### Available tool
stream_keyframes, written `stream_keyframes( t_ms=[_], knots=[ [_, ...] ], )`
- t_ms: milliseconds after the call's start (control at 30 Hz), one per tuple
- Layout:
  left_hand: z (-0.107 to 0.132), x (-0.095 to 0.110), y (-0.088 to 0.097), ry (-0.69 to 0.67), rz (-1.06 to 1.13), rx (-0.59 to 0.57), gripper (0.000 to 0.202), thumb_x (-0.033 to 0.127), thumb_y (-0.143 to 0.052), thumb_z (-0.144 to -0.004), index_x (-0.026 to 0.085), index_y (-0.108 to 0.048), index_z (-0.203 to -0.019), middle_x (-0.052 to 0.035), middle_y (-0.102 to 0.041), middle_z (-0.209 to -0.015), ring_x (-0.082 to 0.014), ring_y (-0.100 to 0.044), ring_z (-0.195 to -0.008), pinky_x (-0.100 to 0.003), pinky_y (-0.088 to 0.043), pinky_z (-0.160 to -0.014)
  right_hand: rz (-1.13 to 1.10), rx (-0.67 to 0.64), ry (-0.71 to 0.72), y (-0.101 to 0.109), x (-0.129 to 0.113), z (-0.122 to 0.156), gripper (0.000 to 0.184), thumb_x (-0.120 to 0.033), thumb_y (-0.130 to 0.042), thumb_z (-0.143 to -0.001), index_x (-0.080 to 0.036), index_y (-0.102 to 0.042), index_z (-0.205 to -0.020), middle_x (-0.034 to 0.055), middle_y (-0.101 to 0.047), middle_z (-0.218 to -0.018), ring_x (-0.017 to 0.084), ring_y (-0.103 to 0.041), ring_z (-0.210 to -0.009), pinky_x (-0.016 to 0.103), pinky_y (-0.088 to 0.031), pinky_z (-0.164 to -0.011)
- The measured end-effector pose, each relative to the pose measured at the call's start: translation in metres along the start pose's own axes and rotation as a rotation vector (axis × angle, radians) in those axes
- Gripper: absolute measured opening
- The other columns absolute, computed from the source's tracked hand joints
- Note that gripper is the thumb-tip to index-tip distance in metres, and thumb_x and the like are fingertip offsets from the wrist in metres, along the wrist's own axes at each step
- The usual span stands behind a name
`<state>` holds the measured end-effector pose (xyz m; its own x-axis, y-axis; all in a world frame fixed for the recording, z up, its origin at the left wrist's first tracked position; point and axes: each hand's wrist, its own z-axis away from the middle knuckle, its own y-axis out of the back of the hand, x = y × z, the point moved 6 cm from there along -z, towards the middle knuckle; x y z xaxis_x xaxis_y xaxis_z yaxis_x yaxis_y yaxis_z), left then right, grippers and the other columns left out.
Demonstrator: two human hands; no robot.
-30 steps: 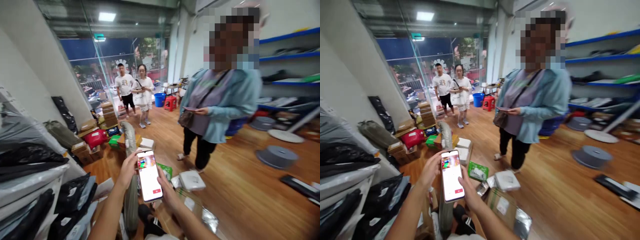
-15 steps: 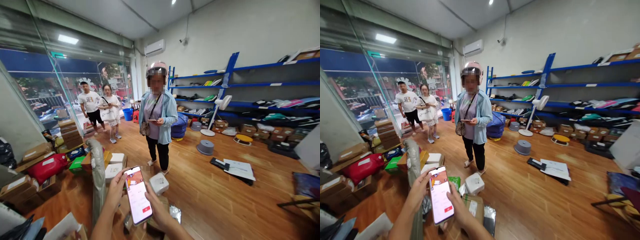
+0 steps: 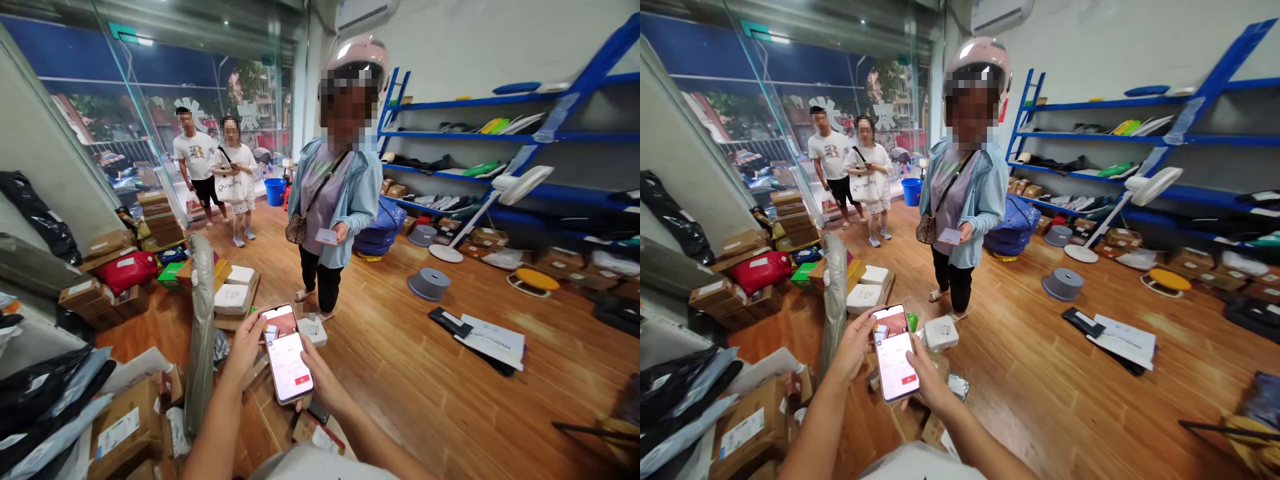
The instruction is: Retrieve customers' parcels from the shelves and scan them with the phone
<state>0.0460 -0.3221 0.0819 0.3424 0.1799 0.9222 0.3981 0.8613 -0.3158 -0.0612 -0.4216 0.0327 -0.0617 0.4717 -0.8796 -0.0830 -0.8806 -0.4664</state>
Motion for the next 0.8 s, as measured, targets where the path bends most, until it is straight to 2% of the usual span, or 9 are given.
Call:
stream_keyframes(
  t_ms=[133,267,367,433,500,567,633,700,800],
  knots=[
    [-0.001,-0.018,-0.001,0.016,0.017,0.029,0.081,0.058,-0.081,-0.063,0.011,-0.058,-0.126,-0.0124,-0.072,-0.098,-0.0204,-0.068,-0.071,-0.027,-0.054,-0.056,-0.007,-0.033,-0.046,0.013,0.006,0.002,0.084,-0.061,-0.061,-0.084,-0.021,-0.022,-0.146,0.0034,-0.065,-0.083,0.02,-0.065,-0.059,0.025,-0.049,-0.04],
    [0.002,-0.033,0.005,0.067,0.056,0.093,0.084,0.056,-0.084,-0.057,0.013,-0.058,-0.124,-0.0115,-0.073,-0.1,-0.0205,-0.069,-0.071,-0.026,-0.053,-0.056,-0.04,-0.022,-0.089,0.02,0.018,0.006,0.083,-0.06,-0.064,-0.084,-0.021,-0.026,-0.147,0.0025,-0.064,-0.083,0.017,-0.063,-0.063,0.022,-0.043,-0.046],
    [0.011,-0.036,0.007,0.115,0.068,0.141,0.089,0.057,-0.085,-0.052,0.012,-0.058,-0.124,-0.0123,-0.074,-0.097,-0.024,-0.07,-0.073,-0.028,-0.052,-0.054,-0.042,-0.063,-0.124,0.019,0.027,0.009,0.085,-0.063,-0.065,-0.081,-0.023,-0.028,-0.147,0.002,-0.065,-0.083,0.018,-0.063,-0.064,0.025,-0.042,-0.05],
    [0.018,-0.037,0.008,0.145,0.088,0.15,0.09,0.058,-0.085,-0.051,0.012,-0.057,-0.125,-0.0133,-0.074,-0.098,-0.028,-0.071,-0.08,-0.03,-0.053,-0.057,-0.049,-0.077,-0.121,0.019,0.033,0.008,0.084,-0.064,-0.066,-0.08,-0.023,-0.034,-0.145,0.0028,-0.067,-0.087,0.019,-0.063,-0.067,0.028,-0.045,-0.056],
    [0.024,-0.042,0.012,0.182,0.121,0.176,0.092,0.058,-0.085,-0.05,0.014,-0.057,-0.125,-0.0142,-0.074,-0.101,-0.032,-0.071,-0.088,-0.033,-0.055,-0.061,-0.071,-0.088,-0.077,0.021,0.036,0.006,0.078,-0.063,-0.067,-0.079,-0.022,-0.042,-0.14,0.0056,-0.069,-0.101,0.021,-0.066,-0.082,0.032,-0.048,-0.072],
    [0.028,-0.055,0.021,0.232,0.173,0.244,0.098,0.058,-0.086,-0.044,0.013,-0.056,-0.126,-0.0155,-0.074,-0.103,-0.0359,-0.069,-0.094,-0.036,-0.056,-0.065,-0.078,-0.129,-0.012,0.023,0.04,0.002,0.071,-0.06,-0.067,-0.081,-0.021,-0.048,-0.138,0.0082,-0.063,-0.126,0.025,-0.059,-0.115,0.036,-0.041,-0.097],
    [0.032,-0.074,0.034,0.281,0.229,0.326,0.107,0.057,-0.088,-0.038,0.012,-0.053,-0.129,-0.0168,-0.073,-0.103,-0.0389,-0.068,-0.096,-0.039,-0.056,-0.067,-0.065,-0.202,-0.003,0.024,0.047,0.0,0.07,-0.057,-0.067,-0.083,-0.022,-0.048,-0.139,0.0074,-0.052,-0.143,0.025,-0.042,-0.135,0.036,-0.028,-0.111],
    [0.037,-0.096,0.05,0.314,0.277,0.396,0.11,0.054,-0.088,-0.039,0.013,-0.05,-0.134,-0.0169,-0.074,-0.102,-0.0393,-0.068,-0.096,-0.04,-0.056,-0.068,-0.053,-0.274,-0.054,0.024,0.058,-0.002,0.073,-0.06,-0.068,-0.081,-0.022,-0.047,-0.14,0.008,-0.051,-0.144,0.027,-0.043,-0.135,0.038,-0.028,-0.111],
    [0.051,-0.123,0.071,0.34,0.363,0.45,0.11,0.05,-0.088,-0.045,0.018,-0.044,-0.141,-0.0148,-0.073,-0.106,-0.0368,-0.068,-0.098,-0.038,-0.056,-0.07,-0.083,-0.36,-0.171,0.024,0.078,0.001,0.079,-0.066,-0.073,-0.073,-0.023,-0.05,-0.134,0.0081,-0.062,-0.128,0.027,-0.059,-0.116,0.038,-0.04,-0.098]
  ],
)
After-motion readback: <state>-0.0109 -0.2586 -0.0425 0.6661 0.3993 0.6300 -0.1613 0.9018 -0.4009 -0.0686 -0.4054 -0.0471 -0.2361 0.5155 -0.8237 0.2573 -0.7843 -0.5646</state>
